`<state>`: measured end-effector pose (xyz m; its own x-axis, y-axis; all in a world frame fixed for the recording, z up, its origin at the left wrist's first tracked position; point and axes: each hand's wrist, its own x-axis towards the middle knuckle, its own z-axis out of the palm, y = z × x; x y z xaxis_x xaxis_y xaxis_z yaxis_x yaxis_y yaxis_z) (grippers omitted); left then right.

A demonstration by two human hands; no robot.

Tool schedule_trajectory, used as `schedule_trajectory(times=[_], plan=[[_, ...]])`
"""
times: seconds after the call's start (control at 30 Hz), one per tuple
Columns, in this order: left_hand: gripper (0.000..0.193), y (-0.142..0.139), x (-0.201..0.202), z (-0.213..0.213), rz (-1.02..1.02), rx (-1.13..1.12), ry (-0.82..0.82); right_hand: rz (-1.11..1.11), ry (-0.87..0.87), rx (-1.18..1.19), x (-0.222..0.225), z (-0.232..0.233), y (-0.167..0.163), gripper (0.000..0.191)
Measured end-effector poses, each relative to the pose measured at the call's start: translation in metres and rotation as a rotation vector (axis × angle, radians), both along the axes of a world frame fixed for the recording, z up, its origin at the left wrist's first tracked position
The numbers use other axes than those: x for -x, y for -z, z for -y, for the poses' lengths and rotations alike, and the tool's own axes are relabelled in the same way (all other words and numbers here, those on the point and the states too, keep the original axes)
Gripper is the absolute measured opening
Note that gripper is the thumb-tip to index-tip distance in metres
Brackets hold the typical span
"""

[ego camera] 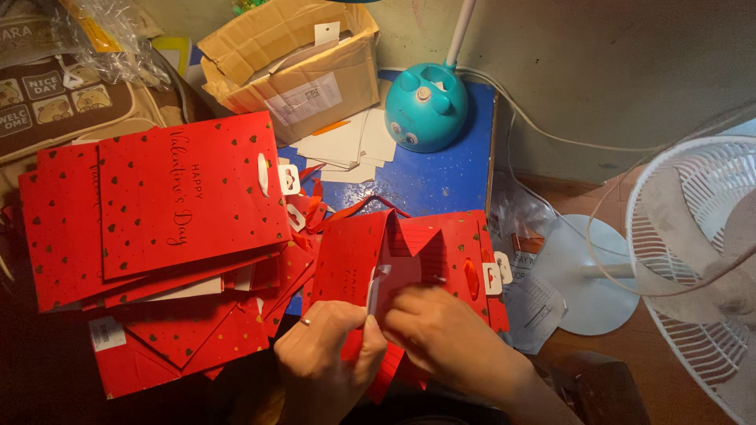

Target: The person assembles red Valentine's Day gift bags by threading white plastic handles through the bag slots and securing them. They then insert red ribbons into the bags and stack the finished items on the table.

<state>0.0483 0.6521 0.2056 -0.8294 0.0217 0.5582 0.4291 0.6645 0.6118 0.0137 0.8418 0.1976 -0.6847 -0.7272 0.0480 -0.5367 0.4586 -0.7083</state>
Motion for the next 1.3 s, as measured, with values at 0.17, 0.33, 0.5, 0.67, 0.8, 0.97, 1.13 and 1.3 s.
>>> schedule_trajectory(times=[0.17,0.33,0.5,0.67,0.8,0.97,1.13,1.3], plan=[[0.016,0.008,-0.002,-0.001,0.032,-0.012,-0.024,-0.378,0.297,0.122,-0.012,0.005,0.000,0.034],[0.014,0.017,0.000,-0.004,0.078,-0.046,-0.059,-0.331,0.564,0.252,-0.035,0.004,0.021,0.069],[0.012,0.026,0.004,-0.018,0.121,-0.127,-0.039,0.419,0.626,0.708,-0.044,-0.012,0.066,0.100],[0.034,0.039,0.002,-0.044,0.207,-0.041,0.274,0.699,0.620,0.942,-0.033,-0.037,0.112,0.094],[0.066,0.058,0.002,-0.048,0.292,0.112,0.421,0.724,0.741,0.872,-0.032,-0.065,0.133,0.060],[0.090,0.091,0.004,-0.053,0.354,0.282,0.356,0.879,0.871,0.746,-0.037,-0.071,0.145,0.067],[0.094,0.108,0.001,-0.051,0.349,0.301,0.353,0.679,0.777,0.835,-0.031,-0.056,0.145,0.065],[0.093,0.114,-0.001,-0.046,0.311,0.279,0.346,0.658,0.811,0.797,-0.026,-0.052,0.139,0.066]])
